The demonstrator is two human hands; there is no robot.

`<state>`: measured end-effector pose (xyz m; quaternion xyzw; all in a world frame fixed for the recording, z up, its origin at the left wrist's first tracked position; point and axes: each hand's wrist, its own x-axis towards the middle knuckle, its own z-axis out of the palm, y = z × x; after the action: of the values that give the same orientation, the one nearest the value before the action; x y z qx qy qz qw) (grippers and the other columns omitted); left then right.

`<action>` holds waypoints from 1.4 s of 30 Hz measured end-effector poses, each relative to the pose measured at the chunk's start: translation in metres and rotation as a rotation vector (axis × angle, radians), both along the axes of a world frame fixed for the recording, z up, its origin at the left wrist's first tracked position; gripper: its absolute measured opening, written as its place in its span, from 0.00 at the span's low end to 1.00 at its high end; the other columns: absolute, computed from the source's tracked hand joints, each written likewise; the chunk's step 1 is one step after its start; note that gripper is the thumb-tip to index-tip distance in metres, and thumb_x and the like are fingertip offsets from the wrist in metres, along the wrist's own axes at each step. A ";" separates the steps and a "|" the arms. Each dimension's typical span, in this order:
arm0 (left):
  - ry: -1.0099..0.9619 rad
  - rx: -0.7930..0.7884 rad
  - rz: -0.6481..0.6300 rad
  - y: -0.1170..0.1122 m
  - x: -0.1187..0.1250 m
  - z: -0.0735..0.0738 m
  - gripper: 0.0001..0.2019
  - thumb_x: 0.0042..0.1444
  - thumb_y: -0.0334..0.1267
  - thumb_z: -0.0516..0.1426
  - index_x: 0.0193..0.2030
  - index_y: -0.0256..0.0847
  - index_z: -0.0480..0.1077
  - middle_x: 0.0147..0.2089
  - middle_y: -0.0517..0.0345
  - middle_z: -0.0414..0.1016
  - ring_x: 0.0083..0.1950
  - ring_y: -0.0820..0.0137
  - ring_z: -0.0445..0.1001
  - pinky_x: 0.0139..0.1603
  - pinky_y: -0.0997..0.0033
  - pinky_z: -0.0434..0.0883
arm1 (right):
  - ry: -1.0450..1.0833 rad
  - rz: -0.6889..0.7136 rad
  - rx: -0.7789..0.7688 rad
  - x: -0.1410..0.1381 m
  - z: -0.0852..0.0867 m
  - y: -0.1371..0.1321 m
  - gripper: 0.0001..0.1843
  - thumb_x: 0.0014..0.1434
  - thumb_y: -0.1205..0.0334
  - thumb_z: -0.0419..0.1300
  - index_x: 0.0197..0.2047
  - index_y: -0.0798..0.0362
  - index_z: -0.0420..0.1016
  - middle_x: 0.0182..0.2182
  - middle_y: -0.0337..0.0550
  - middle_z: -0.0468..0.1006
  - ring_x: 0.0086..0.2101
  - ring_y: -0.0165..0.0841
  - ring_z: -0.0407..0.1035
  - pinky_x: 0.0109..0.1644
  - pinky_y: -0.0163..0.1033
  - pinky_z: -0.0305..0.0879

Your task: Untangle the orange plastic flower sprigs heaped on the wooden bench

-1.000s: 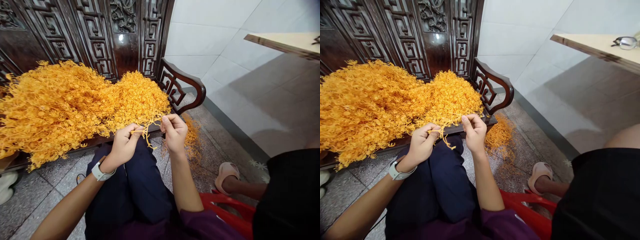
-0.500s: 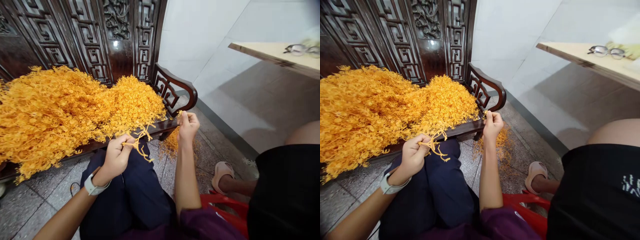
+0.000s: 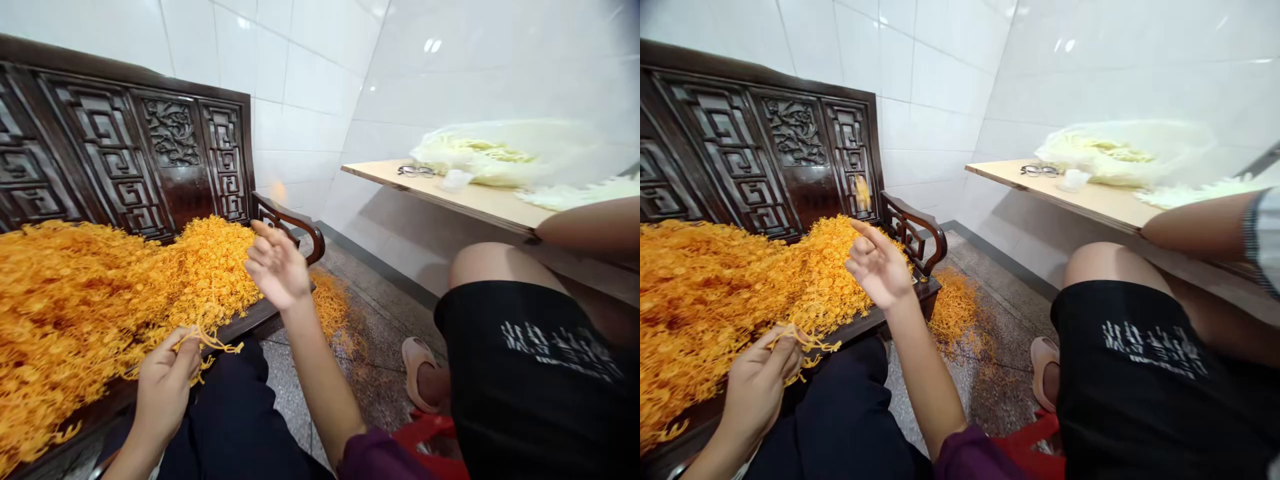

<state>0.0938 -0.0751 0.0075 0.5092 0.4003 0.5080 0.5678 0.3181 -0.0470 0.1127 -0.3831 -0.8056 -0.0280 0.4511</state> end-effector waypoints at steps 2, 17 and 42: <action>-0.002 -0.015 -0.004 0.001 0.003 0.003 0.16 0.63 0.51 0.64 0.37 0.40 0.72 0.21 0.68 0.51 0.22 0.75 0.49 0.21 0.76 0.50 | 0.501 0.126 -0.183 -0.008 -0.004 0.016 0.26 0.75 0.54 0.45 0.42 0.56 0.83 0.20 0.35 0.67 0.21 0.29 0.56 0.22 0.34 0.64; -0.204 -0.076 -0.088 0.004 0.018 0.042 0.17 0.65 0.53 0.62 0.50 0.41 0.75 0.31 0.57 0.75 0.31 0.69 0.71 0.30 0.74 0.72 | 1.275 0.159 -0.636 -0.023 -0.084 -0.042 0.12 0.61 0.53 0.67 0.44 0.51 0.81 0.31 0.39 0.75 0.27 0.28 0.62 0.31 0.35 0.57; -0.635 -0.272 -0.068 0.093 0.058 0.065 0.15 0.75 0.31 0.50 0.36 0.41 0.72 0.23 0.66 0.69 0.20 0.79 0.69 0.29 0.78 0.74 | 0.863 -0.153 -0.534 -0.029 -0.137 -0.060 0.26 0.71 0.45 0.59 0.26 0.53 0.70 0.21 0.35 0.66 0.24 0.28 0.60 0.30 0.36 0.57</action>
<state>0.1514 0.0175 0.0727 0.2586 0.2506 0.5637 0.7433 0.2887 -0.1066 -0.0247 -0.5194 -0.4946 0.3065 0.6258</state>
